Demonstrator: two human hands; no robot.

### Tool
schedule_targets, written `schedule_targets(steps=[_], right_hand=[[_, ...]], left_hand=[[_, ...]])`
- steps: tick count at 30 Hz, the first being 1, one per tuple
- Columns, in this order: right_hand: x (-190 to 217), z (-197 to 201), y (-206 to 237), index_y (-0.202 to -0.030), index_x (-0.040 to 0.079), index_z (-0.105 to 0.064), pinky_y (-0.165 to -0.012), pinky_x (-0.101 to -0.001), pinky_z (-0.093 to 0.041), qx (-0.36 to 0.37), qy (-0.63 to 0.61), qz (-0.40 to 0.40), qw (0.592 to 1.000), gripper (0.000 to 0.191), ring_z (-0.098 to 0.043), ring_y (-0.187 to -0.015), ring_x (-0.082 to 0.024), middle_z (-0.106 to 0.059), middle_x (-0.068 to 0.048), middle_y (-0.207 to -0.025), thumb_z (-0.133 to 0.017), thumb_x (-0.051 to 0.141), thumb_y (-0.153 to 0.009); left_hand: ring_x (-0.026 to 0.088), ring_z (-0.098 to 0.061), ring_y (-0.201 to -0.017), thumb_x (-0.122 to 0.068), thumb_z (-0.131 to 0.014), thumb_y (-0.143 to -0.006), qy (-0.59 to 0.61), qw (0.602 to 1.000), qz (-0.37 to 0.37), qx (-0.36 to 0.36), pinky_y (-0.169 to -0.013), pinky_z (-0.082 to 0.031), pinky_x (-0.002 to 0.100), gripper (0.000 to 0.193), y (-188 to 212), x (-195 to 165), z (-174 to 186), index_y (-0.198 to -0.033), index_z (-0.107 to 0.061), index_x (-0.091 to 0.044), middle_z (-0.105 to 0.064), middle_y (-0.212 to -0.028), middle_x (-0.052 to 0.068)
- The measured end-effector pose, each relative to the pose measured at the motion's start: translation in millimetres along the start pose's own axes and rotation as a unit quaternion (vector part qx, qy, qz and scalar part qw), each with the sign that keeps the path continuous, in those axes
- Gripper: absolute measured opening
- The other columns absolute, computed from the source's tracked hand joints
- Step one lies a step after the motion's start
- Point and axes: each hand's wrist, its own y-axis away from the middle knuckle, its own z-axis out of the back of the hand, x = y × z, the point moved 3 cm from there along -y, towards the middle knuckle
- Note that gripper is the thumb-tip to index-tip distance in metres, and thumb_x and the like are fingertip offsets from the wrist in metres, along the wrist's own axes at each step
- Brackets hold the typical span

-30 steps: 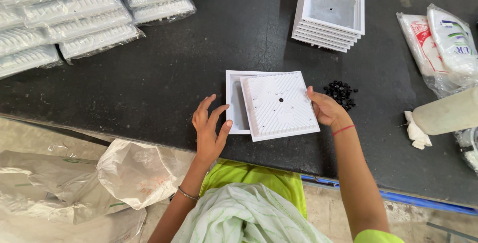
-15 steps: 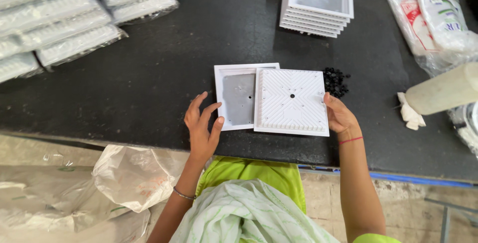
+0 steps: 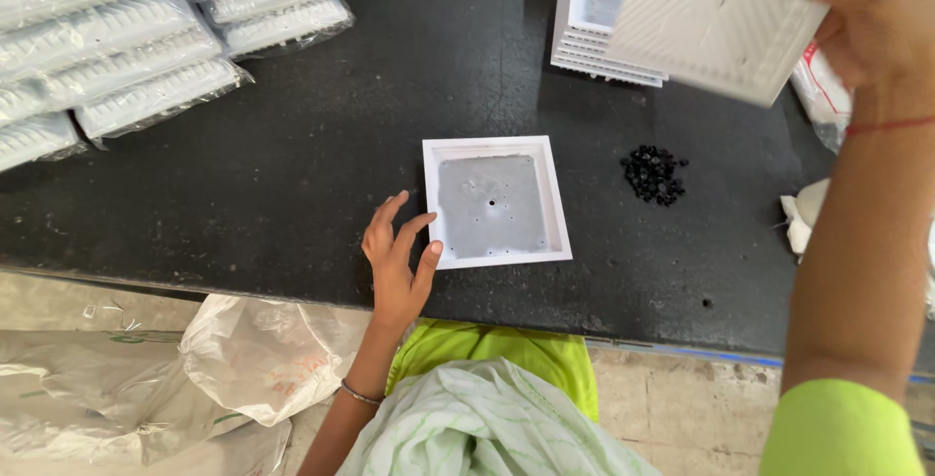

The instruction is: The person places small black components one at a time into the holes of a white square plastic panel, then folds a clear plastic film around the panel and stacks it with finished panels. They repeat the process with another panel, pressing components into place by hand.

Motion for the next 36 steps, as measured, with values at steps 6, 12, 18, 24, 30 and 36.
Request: schedule_targets(steps=[6, 12, 18, 24, 30, 36], right_hand=[[-70, -7, -75, -0.096, -0.003, -0.075, -0.069, -0.0418, -0.051, -0.015, 0.604, 0.189, 0.774, 0.01, -0.067, -0.075, -0.028, -0.072, -0.018, -0.086, -0.08, 0.005, -0.097], [-157, -32, -96, -0.107, 0.003, -0.062, -0.072, -0.0513, -0.049, 0.003, 0.689, 0.198, 0.697, 0.02, -0.068, -0.092, -0.04, -0.07, -0.015, -0.102, -0.07, -0.003, -0.09], [-192, -53, -92, -0.111, 0.007, -0.056, -0.073, -0.0502, -0.05, 0.02, 0.678, 0.182, 0.712, 0.025, -0.066, -0.093, -0.038, -0.067, -0.013, -0.101, -0.071, 0.0, -0.092], [-208, -52, -95, -0.111, 0.007, -0.056, -0.072, -0.049, -0.05, 0.032, 0.687, 0.178, 0.703, 0.026, -0.066, -0.093, -0.036, -0.068, -0.011, -0.102, -0.071, 0.0, -0.091], [-212, -55, -94, -0.112, 0.007, -0.057, -0.073, -0.048, -0.051, 0.04, 0.695, 0.179, 0.695, 0.024, -0.067, -0.094, -0.035, -0.068, -0.011, -0.101, -0.071, 0.001, -0.093], [-203, -59, -102, -0.109, 0.005, -0.059, -0.071, -0.0479, -0.052, 0.082, 0.712, 0.165, 0.678, 0.021, -0.068, -0.091, -0.037, -0.068, -0.014, -0.101, -0.069, -0.003, -0.091]], left_hand=[[0.035, -0.034, -0.15, -0.036, -0.062, -0.102, -0.001, 1.0, 0.005, 0.003, -0.122, -0.02, 0.051, 0.035, -3, -1, 1, -0.123, -0.071, -0.01, -0.043, -0.158, 0.013], [0.035, -0.035, -0.15, -0.036, -0.063, -0.1, -0.009, 1.0, 0.001, -0.006, -0.121, -0.021, 0.051, 0.034, -7, 1, 3, -0.12, -0.071, -0.01, -0.046, -0.155, 0.013], [0.035, -0.037, -0.149, -0.036, -0.063, -0.099, -0.011, 1.0, 0.001, -0.015, -0.12, -0.023, 0.051, 0.033, -12, 0, 1, -0.116, -0.072, -0.009, -0.049, -0.153, 0.013], [0.036, -0.037, -0.148, -0.036, -0.064, -0.099, -0.009, 1.0, 0.006, -0.012, -0.119, -0.024, 0.05, 0.032, -13, 2, 0, -0.113, -0.073, -0.009, -0.051, -0.151, 0.013], [0.035, -0.038, -0.148, -0.037, -0.063, -0.1, -0.007, 1.0, 0.012, -0.007, -0.12, -0.025, 0.051, 0.033, -13, 5, -1, -0.113, -0.073, -0.009, -0.052, -0.15, 0.012], [0.035, -0.037, -0.149, -0.039, -0.061, -0.102, -0.003, 1.0, 0.016, -0.009, -0.121, -0.025, 0.051, 0.034, -12, 6, 0, -0.113, -0.074, -0.01, -0.053, -0.149, 0.011]])
